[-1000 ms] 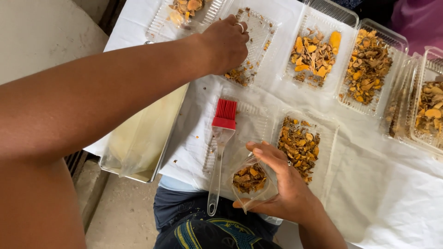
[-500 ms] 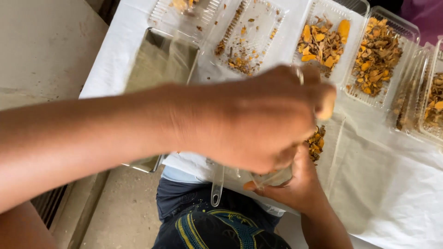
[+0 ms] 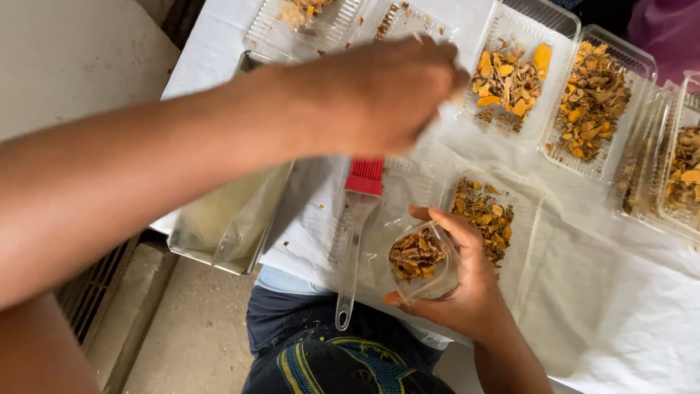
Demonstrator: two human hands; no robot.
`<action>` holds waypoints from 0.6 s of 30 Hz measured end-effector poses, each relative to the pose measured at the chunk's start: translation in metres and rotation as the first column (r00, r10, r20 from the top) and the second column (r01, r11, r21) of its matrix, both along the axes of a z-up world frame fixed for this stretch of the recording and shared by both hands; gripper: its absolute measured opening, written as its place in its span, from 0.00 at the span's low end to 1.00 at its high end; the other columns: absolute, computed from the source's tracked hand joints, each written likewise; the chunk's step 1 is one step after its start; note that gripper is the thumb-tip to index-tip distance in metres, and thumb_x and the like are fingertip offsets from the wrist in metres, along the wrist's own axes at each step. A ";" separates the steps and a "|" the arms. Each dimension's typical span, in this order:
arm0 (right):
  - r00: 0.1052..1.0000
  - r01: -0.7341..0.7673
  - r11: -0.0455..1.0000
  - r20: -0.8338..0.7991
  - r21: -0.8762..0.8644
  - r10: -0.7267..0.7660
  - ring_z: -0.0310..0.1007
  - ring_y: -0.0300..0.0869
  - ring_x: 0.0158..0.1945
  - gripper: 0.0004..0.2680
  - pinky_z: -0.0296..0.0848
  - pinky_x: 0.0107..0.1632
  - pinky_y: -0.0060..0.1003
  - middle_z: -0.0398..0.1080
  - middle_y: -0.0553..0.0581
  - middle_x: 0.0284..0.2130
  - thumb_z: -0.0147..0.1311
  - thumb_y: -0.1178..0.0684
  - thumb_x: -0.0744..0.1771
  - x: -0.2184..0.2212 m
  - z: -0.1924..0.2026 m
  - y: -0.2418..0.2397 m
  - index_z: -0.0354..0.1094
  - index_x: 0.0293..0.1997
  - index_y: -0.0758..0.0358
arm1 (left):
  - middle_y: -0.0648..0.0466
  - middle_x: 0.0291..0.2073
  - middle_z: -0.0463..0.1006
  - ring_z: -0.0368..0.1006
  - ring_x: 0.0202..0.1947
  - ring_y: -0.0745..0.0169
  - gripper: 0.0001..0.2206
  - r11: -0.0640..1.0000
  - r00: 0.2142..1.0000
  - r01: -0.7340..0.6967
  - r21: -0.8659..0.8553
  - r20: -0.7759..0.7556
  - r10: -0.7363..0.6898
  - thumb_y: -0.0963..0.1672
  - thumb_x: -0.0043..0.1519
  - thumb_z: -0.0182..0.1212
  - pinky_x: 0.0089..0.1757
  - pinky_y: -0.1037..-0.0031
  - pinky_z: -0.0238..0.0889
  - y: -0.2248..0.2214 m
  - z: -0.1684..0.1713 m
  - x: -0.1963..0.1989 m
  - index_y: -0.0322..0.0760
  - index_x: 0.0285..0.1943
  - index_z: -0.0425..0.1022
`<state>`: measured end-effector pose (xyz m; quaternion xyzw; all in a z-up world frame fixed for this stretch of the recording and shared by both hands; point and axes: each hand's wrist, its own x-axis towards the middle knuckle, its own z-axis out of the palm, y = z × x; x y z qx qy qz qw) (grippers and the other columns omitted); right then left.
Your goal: Sorting and packaging dried tea leaves into plastic containers using a brush and a small scoop.
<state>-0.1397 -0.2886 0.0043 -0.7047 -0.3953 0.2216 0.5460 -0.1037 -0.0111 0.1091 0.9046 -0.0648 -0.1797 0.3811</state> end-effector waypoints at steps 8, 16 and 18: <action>0.993 -0.060 0.996 0.098 -0.066 0.066 0.64 0.48 0.71 0.39 0.62 0.72 0.42 0.66 0.64 0.65 0.76 0.44 0.56 0.007 0.004 -0.005 0.49 0.71 0.61 | 0.44 0.61 0.64 0.74 0.52 0.40 0.26 0.675 0.962 0.264 0.689 -0.243 -0.129 0.59 0.63 0.64 0.42 0.52 0.74 0.008 -0.105 0.090 0.40 0.59 0.78; 0.986 -0.131 0.990 0.096 -0.042 0.135 0.64 0.54 0.73 0.39 0.61 0.74 0.50 0.63 0.65 0.68 0.76 0.45 0.57 0.010 0.000 -0.006 0.49 0.72 0.60 | 0.43 0.59 0.64 0.72 0.53 0.37 0.23 0.720 0.979 0.202 0.664 -0.153 -0.133 0.55 0.61 0.66 0.40 0.51 0.75 0.015 -0.136 0.098 0.36 0.54 0.78; 0.979 -0.161 0.987 0.127 -0.011 0.161 0.64 0.56 0.73 0.39 0.63 0.73 0.52 0.62 0.66 0.68 0.77 0.46 0.58 0.010 0.001 -0.004 0.48 0.72 0.59 | 0.43 0.56 0.66 0.73 0.50 0.36 0.19 0.741 0.981 0.193 0.643 -0.133 -0.140 0.49 0.61 0.66 0.39 0.49 0.74 0.022 -0.144 0.102 0.35 0.57 0.76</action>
